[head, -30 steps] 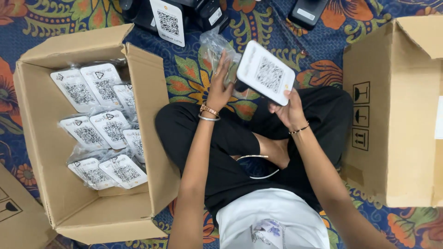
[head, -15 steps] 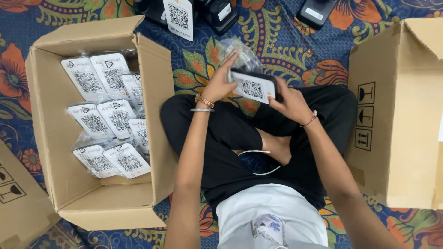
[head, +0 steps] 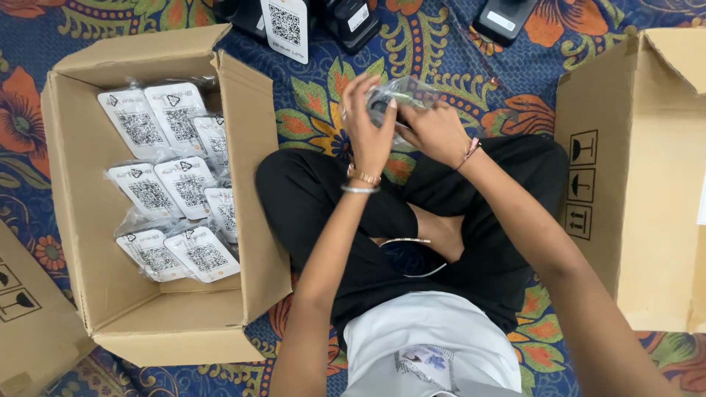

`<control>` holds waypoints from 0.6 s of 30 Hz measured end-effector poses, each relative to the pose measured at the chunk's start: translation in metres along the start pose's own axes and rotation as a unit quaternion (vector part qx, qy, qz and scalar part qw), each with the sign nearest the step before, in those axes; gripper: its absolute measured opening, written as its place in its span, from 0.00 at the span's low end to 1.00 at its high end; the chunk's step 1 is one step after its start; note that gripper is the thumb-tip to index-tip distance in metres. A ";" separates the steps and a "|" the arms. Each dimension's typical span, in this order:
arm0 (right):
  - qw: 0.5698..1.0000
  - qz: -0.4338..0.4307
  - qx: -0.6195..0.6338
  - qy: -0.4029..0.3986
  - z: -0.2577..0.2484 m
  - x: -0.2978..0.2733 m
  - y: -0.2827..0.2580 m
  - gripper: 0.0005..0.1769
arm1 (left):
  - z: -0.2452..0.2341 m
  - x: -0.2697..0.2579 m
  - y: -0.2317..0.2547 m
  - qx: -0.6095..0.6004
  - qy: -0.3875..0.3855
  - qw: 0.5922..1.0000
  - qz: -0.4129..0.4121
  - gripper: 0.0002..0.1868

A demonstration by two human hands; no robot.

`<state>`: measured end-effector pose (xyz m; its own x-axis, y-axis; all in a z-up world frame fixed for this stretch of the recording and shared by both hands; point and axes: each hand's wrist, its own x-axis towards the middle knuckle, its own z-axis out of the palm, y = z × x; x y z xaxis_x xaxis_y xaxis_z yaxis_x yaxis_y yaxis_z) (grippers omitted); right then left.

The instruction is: The person unpacks and sorts electronic scanner devices and packaged components from cardboard boxes while sitting on the floor.

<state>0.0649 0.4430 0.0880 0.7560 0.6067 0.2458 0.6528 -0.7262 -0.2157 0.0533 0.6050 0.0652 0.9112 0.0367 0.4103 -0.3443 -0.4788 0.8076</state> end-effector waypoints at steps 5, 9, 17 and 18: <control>0.989 0.099 0.099 -0.048 -0.023 0.024 0.000 0.24 | 0.001 -0.030 -0.028 -0.028 0.055 0.994 -0.090 0.43; 0.979 0.058 0.194 -0.039 -0.039 0.031 0.020 0.26 | -0.032 0.004 -0.024 -0.101 -0.063 0.984 -0.130 0.46; 0.966 0.062 0.225 -0.109 -0.058 0.039 0.020 0.26 | 0.003 0.029 -0.061 -0.268 -0.053 0.955 -0.117 0.20; 0.962 0.045 0.253 -0.095 -0.057 0.038 0.022 0.27 | 0.006 0.030 -0.058 -0.335 -0.063 0.930 -0.139 0.16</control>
<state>0.1051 0.4317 0.1468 0.7738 0.6322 0.0386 0.4886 -0.5571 -0.6715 0.1021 0.6288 0.0287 0.9909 -0.0452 0.1267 -0.1160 0.1902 0.9749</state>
